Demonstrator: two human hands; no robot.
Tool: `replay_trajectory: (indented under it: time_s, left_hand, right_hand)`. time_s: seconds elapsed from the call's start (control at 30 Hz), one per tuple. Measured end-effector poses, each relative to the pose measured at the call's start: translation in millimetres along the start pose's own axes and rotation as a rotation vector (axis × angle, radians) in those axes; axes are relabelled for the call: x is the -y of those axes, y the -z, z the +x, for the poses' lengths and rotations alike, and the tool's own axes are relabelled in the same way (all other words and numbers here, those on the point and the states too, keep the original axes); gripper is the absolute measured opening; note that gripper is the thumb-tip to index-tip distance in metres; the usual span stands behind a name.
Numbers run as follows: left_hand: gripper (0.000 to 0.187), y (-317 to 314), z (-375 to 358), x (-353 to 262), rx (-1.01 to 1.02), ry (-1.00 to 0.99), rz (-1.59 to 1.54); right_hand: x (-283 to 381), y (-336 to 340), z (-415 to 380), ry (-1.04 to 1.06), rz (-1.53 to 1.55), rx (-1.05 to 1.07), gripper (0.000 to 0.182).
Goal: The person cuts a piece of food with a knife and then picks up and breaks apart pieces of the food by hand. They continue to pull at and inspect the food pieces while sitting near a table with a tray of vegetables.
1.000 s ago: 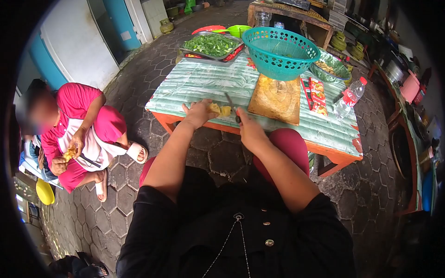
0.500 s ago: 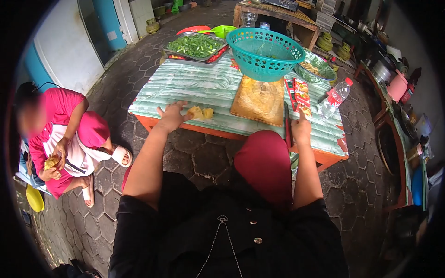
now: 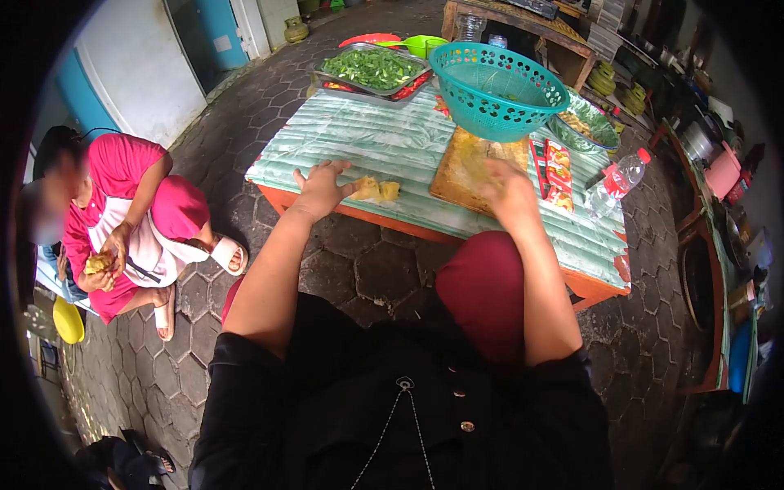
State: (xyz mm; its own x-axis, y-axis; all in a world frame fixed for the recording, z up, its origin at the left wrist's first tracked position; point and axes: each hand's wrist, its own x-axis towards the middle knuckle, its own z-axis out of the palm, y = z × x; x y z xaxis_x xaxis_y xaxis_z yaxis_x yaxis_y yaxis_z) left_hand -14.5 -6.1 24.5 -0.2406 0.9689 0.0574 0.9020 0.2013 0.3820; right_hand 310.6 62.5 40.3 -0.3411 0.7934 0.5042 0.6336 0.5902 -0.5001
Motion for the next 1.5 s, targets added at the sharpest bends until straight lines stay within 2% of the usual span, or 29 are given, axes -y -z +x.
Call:
replay_trajectory:
  time_s: [0.03, 0.13, 0.17, 0.23, 0.27, 0.33, 0.43, 0.6, 0.67, 0.8, 1.0, 1.37, 1.5]
  left_hand:
    - [0.055, 3.2, -2.0, -0.8, -0.012, -0.012, -0.005]
    - [0.053, 14.6, -13.4, -0.9, -0.030, -0.030, 0.008]
    - [0.053, 17.8, -18.9, -0.8, -0.032, -0.021, 0.011]
    - [0.054, 23.4, -31.0, 0.5, -0.052, -0.057, 0.091]
    - [0.054, 25.8, -36.4, 2.8, -0.059, -0.047, 0.095]
    - [0.056, 29.5, -45.9, 7.2, 0.034, -0.093, 0.139]
    - [0.058, 29.5, -54.7, 9.9, 0.100, -0.100, 0.209]
    - [0.059, 12.3, -50.9, 13.4, 0.094, -0.171, 0.178]
    - [0.059, 6.8, -46.8, 12.0, 0.096, -0.186, 0.180]
    - [0.059, -0.2, -38.9, 7.9, 0.157, -0.187, 0.172]
    - [0.059, -5.4, -29.4, 3.2, 0.125, -0.172, 0.198]
    - [0.053, -2.6, -23.2, 1.9, 0.114, -0.175, 0.162]
    - [0.054, -3.5, -22.1, 2.2, 0.106, -0.173, 0.155]
  right_hand:
    - [16.2, -7.0, 10.1, 0.139, 0.005, 0.088, 0.042]
    - [63.2, -37.7, 43.1, 0.354, -0.080, 0.463, 0.052]
    - [74.0, -52.2, 51.1, 0.361, -0.074, 0.467, 0.052]
    - [87.7, -80.5, 64.1, 0.329, -0.381, 0.692, 0.063]
    - [87.5, -91.6, 68.9, 0.341, -0.376, 0.691, 0.063]
    - [88.0, -113.6, 77.2, 0.294, -0.468, 0.827, 0.071]
    - [83.2, -132.1, 72.8, 0.264, -0.450, 0.815, 0.073]
    - [80.3, -144.4, 75.2, 0.274, -0.409, 0.808, 0.062]
    - [87.3, -142.2, 72.3, 0.254, -0.494, 0.773, 0.054]
    - [78.5, -150.7, 79.1, 0.236, -0.424, 0.826, 0.050]
    - [54.3, -159.2, 85.3, 0.192, -0.273, 0.853, 0.048]
    - [44.6, -163.1, 88.7, 0.337, -0.201, 0.810, 0.031]
    - [46.2, -146.0, 94.1, 0.269, -0.160, 0.810, 0.031]
